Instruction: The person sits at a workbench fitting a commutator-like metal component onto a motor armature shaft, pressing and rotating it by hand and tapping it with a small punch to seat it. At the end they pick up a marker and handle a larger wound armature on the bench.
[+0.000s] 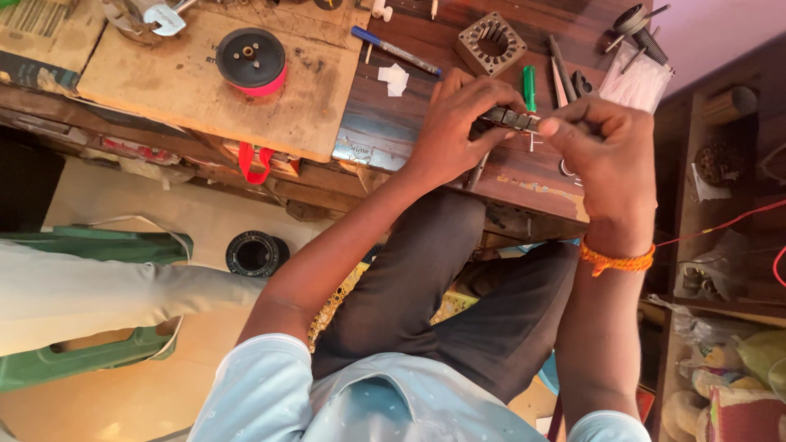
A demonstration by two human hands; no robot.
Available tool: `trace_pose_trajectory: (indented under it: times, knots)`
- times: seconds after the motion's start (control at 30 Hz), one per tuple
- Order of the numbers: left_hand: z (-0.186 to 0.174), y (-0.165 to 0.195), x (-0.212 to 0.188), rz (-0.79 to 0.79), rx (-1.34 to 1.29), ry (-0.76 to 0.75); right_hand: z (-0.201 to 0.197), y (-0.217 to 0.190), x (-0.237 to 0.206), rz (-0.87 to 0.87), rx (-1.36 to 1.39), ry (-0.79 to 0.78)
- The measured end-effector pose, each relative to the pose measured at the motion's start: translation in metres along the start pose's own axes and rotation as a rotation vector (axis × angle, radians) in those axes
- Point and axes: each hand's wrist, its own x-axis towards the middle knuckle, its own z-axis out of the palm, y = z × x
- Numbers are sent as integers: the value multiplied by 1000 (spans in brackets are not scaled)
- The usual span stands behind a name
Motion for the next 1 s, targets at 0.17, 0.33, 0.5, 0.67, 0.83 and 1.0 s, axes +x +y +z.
trace_pose_trajectory:
  times: [0.17, 0.33, 0.5, 0.67, 0.83, 1.0]
  knots:
    - [0, -3, -1, 2, 5, 14, 3, 0, 5, 3, -25, -29]
    - [0, -8, -1, 34, 14, -3, 28, 22, -21, -76, -392, 3]
    - [-7, -15, -1, 248, 92, -34, 41, 50, -32, -348, -548, 52]
    - [-20, -18, -13, 595, 349, 42, 43, 56, -49, -196, -508, 99]
    - [-11, -12, -23, 422, 183, 133, 21, 30, -52, -318, -515, 44]
    - [0, -3, -30, -12, -145, 284, 11, 7, -24, -409, -661, 21]
